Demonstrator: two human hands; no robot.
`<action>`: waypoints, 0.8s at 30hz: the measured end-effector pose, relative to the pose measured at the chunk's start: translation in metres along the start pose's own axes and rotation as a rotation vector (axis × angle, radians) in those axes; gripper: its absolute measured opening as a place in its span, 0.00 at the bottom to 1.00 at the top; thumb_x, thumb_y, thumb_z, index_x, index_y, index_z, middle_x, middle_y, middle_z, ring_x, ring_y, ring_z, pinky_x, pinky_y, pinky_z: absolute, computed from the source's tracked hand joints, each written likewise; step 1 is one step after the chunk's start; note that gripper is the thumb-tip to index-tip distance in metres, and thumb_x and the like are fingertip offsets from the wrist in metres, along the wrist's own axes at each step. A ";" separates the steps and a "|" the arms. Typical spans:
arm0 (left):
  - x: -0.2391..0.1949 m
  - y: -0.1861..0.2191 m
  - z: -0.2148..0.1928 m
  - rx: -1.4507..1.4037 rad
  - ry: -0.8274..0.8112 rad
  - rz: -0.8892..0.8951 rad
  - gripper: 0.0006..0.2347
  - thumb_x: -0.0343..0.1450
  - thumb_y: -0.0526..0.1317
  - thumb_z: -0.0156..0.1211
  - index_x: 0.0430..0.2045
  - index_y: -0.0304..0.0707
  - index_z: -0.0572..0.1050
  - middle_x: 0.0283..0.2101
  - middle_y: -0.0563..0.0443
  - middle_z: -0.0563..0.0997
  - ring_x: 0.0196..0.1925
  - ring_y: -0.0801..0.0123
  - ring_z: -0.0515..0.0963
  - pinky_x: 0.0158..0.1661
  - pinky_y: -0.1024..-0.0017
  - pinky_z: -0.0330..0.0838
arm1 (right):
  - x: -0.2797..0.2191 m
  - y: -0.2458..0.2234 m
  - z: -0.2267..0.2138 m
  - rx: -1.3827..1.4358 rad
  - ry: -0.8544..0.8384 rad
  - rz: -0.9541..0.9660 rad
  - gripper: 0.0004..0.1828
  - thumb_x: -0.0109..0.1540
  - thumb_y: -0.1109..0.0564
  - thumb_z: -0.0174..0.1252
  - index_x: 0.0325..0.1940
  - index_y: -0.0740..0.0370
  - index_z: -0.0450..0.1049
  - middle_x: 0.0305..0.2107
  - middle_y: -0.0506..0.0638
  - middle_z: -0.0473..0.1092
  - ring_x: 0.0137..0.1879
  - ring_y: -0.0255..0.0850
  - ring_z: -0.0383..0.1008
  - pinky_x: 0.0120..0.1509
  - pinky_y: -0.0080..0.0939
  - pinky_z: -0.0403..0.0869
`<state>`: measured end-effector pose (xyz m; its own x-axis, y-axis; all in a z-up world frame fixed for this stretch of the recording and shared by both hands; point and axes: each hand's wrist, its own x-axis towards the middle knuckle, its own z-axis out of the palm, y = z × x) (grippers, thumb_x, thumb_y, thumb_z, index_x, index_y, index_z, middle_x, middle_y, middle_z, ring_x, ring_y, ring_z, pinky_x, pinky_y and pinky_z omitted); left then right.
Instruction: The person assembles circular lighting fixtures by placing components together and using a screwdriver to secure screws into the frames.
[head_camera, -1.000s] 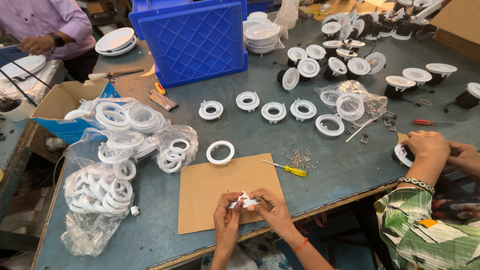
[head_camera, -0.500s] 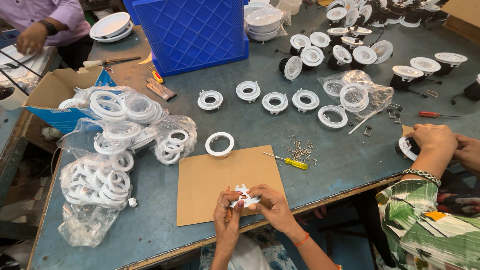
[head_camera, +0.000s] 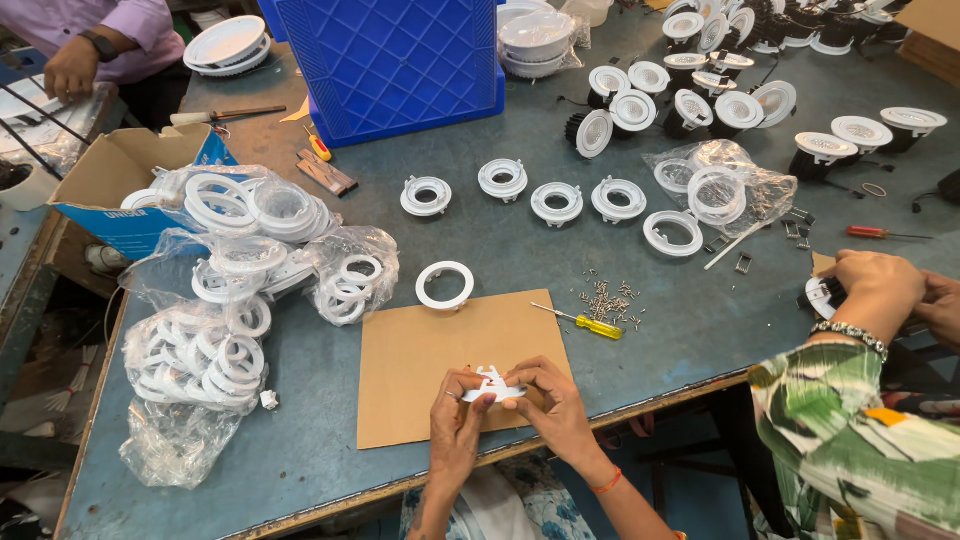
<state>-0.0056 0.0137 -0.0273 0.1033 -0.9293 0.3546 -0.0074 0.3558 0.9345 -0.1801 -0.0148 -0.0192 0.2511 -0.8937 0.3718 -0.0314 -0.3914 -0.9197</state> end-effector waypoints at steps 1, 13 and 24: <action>0.001 -0.002 -0.001 -0.025 -0.003 -0.011 0.07 0.74 0.37 0.60 0.34 0.29 0.74 0.41 0.48 0.75 0.44 0.70 0.74 0.47 0.77 0.69 | 0.001 -0.002 0.000 -0.043 0.005 -0.020 0.12 0.58 0.59 0.69 0.43 0.67 0.80 0.42 0.52 0.74 0.53 0.39 0.74 0.59 0.39 0.72; -0.001 -0.020 -0.002 -0.152 -0.029 -0.069 0.09 0.75 0.41 0.58 0.36 0.30 0.74 0.43 0.50 0.72 0.45 0.72 0.72 0.47 0.77 0.68 | 0.005 -0.010 0.001 -0.022 -0.014 -0.002 0.13 0.61 0.53 0.67 0.40 0.65 0.76 0.40 0.50 0.70 0.49 0.39 0.72 0.58 0.37 0.69; -0.013 -0.021 -0.005 -0.195 -0.097 -0.041 0.06 0.74 0.34 0.61 0.35 0.31 0.70 0.46 0.49 0.70 0.50 0.73 0.70 0.53 0.79 0.63 | -0.001 -0.017 -0.003 -0.111 -0.087 -0.086 0.12 0.64 0.54 0.62 0.41 0.67 0.72 0.40 0.52 0.69 0.45 0.41 0.72 0.52 0.37 0.71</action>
<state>-0.0013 0.0184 -0.0517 0.0032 -0.9451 0.3266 0.1885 0.3214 0.9280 -0.1831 -0.0080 -0.0037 0.3399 -0.8355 0.4317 -0.1114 -0.4916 -0.8637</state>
